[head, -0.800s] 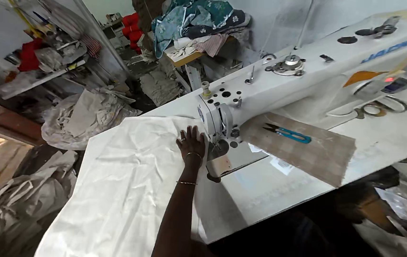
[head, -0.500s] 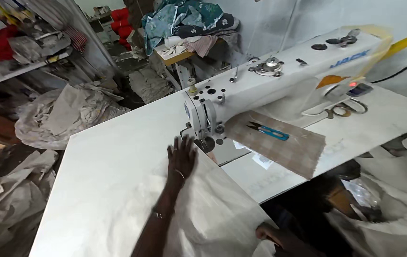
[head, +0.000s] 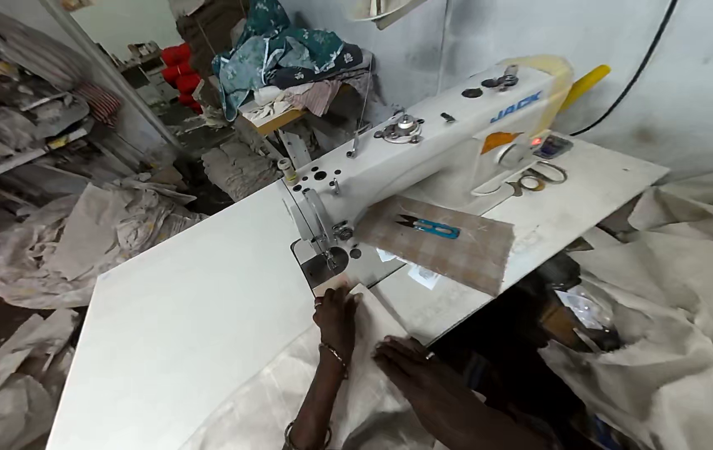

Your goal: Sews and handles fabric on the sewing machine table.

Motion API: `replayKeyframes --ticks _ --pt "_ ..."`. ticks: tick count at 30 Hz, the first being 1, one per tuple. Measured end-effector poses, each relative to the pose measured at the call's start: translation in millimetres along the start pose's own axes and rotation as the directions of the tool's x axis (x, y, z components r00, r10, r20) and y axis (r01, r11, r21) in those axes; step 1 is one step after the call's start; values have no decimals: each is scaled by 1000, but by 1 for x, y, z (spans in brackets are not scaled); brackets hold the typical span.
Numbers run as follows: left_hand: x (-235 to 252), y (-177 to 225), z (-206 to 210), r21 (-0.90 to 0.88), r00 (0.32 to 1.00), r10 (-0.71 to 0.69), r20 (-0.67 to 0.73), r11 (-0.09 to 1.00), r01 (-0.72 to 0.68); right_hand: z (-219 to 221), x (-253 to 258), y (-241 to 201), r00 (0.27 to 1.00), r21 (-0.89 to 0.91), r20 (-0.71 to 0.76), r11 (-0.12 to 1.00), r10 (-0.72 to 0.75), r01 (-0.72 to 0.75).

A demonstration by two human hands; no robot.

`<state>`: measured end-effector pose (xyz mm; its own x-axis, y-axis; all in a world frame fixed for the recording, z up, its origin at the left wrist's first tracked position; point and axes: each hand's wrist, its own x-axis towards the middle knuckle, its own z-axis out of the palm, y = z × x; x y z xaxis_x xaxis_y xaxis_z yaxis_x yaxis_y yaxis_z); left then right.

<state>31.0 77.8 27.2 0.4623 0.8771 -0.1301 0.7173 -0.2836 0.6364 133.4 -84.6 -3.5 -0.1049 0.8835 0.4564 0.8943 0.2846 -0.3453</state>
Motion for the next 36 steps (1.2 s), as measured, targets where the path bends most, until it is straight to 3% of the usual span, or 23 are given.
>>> replayKeyframes --ticks 3,5,8,10,12,15,18,23,29,31,33,35,36 --pt "-4 -13 1 -184 965 230 -128 950 -251 -15 18 1 962 181 86 945 260 -271" --pt "-17 -11 -2 -291 949 272 -157 906 -308 -26 39 6 895 328 -33 851 444 -410" --pt "-29 5 -7 -430 926 300 -229 822 -373 -22 64 18 820 634 -116 677 561 -374" --pt "-36 11 -11 -493 909 308 -282 766 -413 -12 69 13 787 802 -183 552 589 -226" --pt "-43 18 -17 -566 921 253 -296 731 -382 -6 69 6 758 787 -368 614 538 -54" --pt "-55 30 -23 -695 956 99 -277 666 -271 1 66 5 715 540 -618 837 326 85" --pt "-64 31 -26 -687 945 146 -292 655 -314 0 64 7 706 346 -692 927 149 144" --pt "-72 30 -23 -515 863 290 -415 707 -485 -7 61 8 763 123 -643 975 -65 186" --pt "-65 23 -29 -425 787 312 -532 705 -567 12 12 28 845 2 -495 973 -201 233" --pt "-63 19 -35 -448 804 333 -493 695 -563 22 -3 39 871 120 -472 970 -134 214" --pt "-62 20 -32 -467 819 354 -452 688 -556 8 3 33 869 326 -489 940 80 97" --pt "-64 24 -24 -485 827 366 -427 680 -551 -17 26 20 866 576 -415 818 279 12" --pt "-65 27 -20 -497 828 364 -426 671 -550 -24 39 14 874 709 -345 705 343 3"
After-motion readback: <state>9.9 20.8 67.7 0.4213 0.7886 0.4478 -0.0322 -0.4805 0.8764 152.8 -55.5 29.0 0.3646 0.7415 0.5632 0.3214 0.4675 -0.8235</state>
